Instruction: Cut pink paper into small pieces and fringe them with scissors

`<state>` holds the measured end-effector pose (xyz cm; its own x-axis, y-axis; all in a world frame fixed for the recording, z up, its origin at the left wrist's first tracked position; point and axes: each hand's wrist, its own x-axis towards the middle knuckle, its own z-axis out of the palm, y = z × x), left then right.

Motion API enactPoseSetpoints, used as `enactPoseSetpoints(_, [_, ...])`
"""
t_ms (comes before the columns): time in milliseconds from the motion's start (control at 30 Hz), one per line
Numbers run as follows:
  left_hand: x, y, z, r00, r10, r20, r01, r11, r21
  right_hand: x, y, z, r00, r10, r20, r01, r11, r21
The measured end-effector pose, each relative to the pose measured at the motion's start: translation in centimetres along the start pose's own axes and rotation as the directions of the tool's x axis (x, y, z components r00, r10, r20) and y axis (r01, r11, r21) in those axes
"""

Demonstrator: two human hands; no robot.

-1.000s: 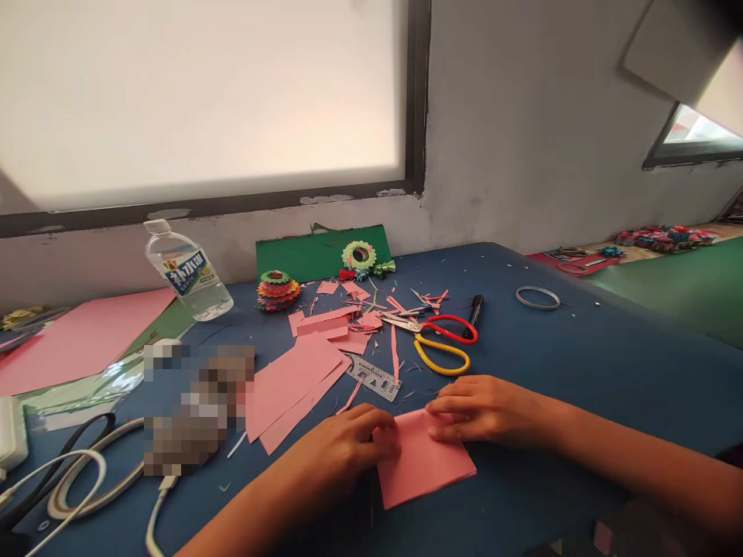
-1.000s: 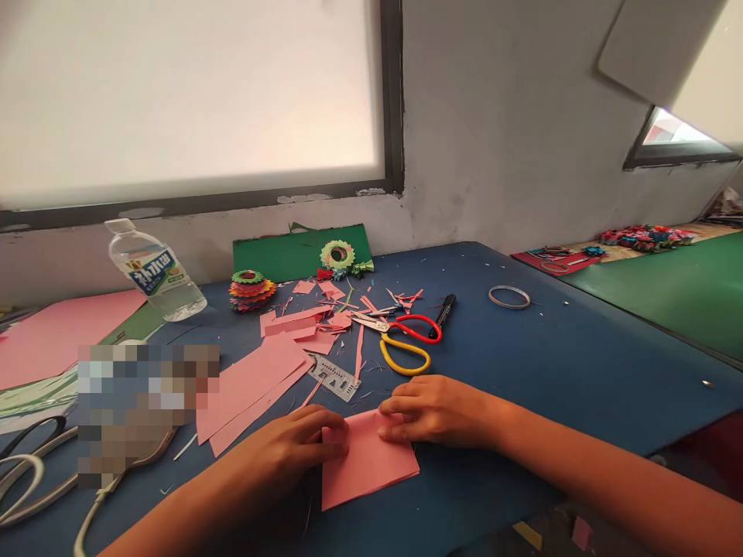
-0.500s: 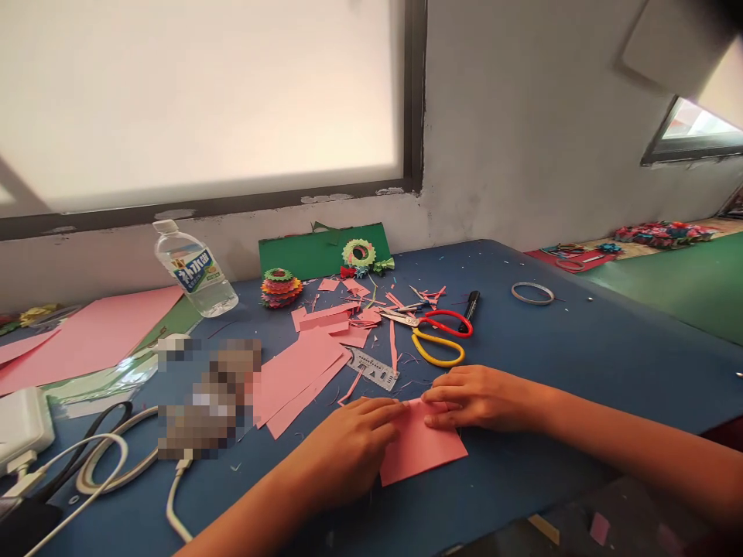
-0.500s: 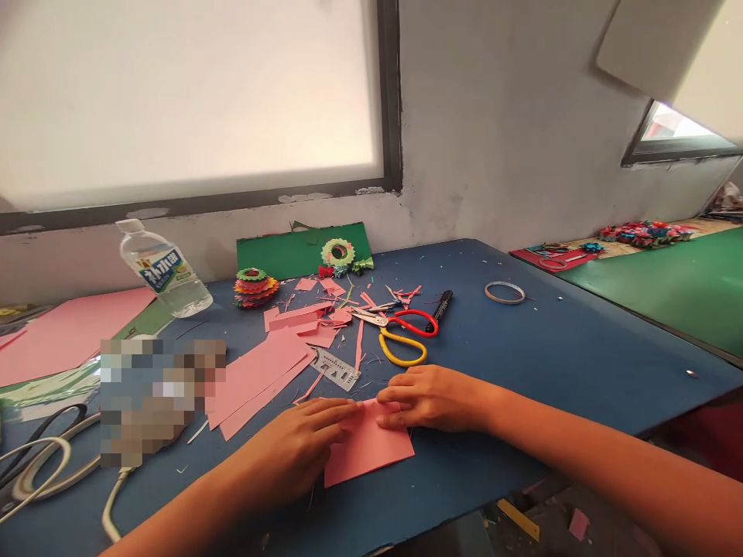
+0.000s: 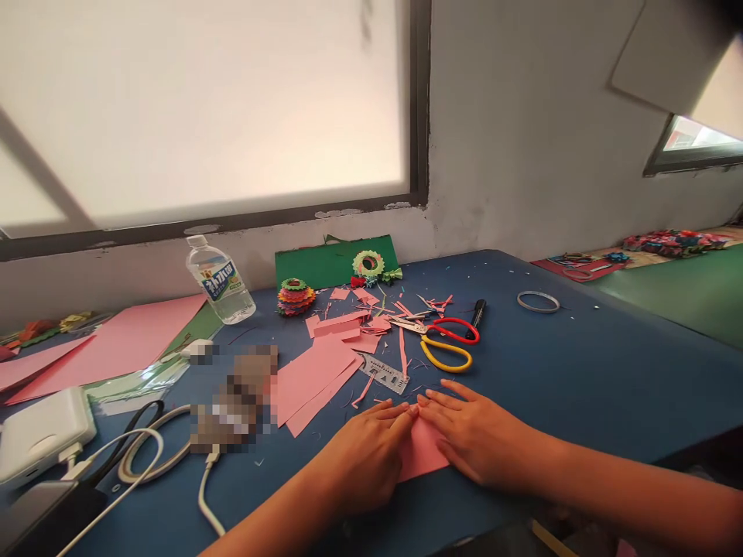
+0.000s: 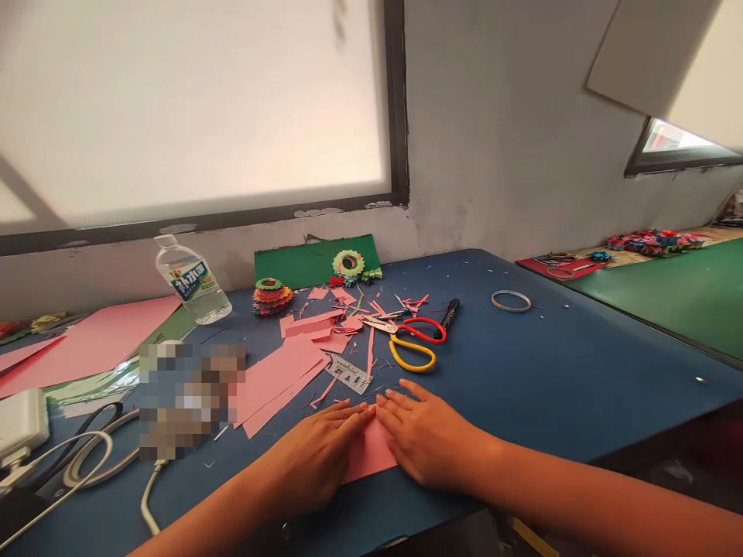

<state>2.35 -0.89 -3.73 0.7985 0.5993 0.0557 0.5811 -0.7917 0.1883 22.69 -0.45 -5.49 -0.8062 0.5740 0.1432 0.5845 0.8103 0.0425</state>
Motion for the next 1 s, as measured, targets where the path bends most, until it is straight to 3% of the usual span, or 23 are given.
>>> enactPoseSetpoints(167, [-1.9,-0.6,-0.4,0.99,-0.135,-0.036,0.134,0.991,-0.033,-1.0,0.9,-1.2,0.994,0.085,0.064,-0.094,0.985,0.148])
enactPoseSetpoints(367, [-3.7,-1.0,-0.6,0.978,-0.192,-0.074,0.191,0.981,-0.029,-2.5,2.0,-0.9,0.979,0.203,-0.035,-0.194,0.965,0.179])
enactPoseSetpoints(467, [-2.7,-0.7,-0.7,0.97,-0.212,-0.121,0.213,0.977,-0.006,-3.1,2.7,-0.8,0.976,0.217,-0.005,-0.21,0.952,0.221])
enactPoseSetpoints(567, [-0.6,-0.2,-0.4,0.93,-0.307,-0.204,0.321,0.946,0.04,-3.3,3.1,-0.9,0.976,0.212,0.047,-0.217,0.943,0.253])
enactPoseSetpoints(633, [0.7,0.4,0.0,0.93,-0.276,-0.241,0.293,0.955,0.039,-3.2,3.1,-1.0,0.981,0.183,0.071,-0.196,0.94,0.279])
enactPoseSetpoints(700, [1.8,0.9,0.4,0.97,-0.135,-0.201,0.137,0.991,-0.005,-3.0,3.0,-1.1,0.986,0.132,0.097,-0.156,0.938,0.31])
enactPoseSetpoints(767, [2.4,1.2,0.8,0.996,-0.036,-0.083,0.031,0.997,-0.067,-2.8,2.9,-1.2,0.989,0.094,0.117,-0.128,0.935,0.331])
enactPoseSetpoints(867, [2.6,1.5,1.0,0.995,-0.056,0.087,0.066,0.991,-0.116,-2.8,2.7,-1.2,0.988,0.114,0.107,-0.144,0.928,0.342])
enactPoseSetpoints(1000, [2.2,1.9,0.6,0.987,-0.08,0.139,0.097,0.988,-0.124,-3.3,2.6,-0.9,0.974,0.225,0.025,-0.22,0.916,0.334])
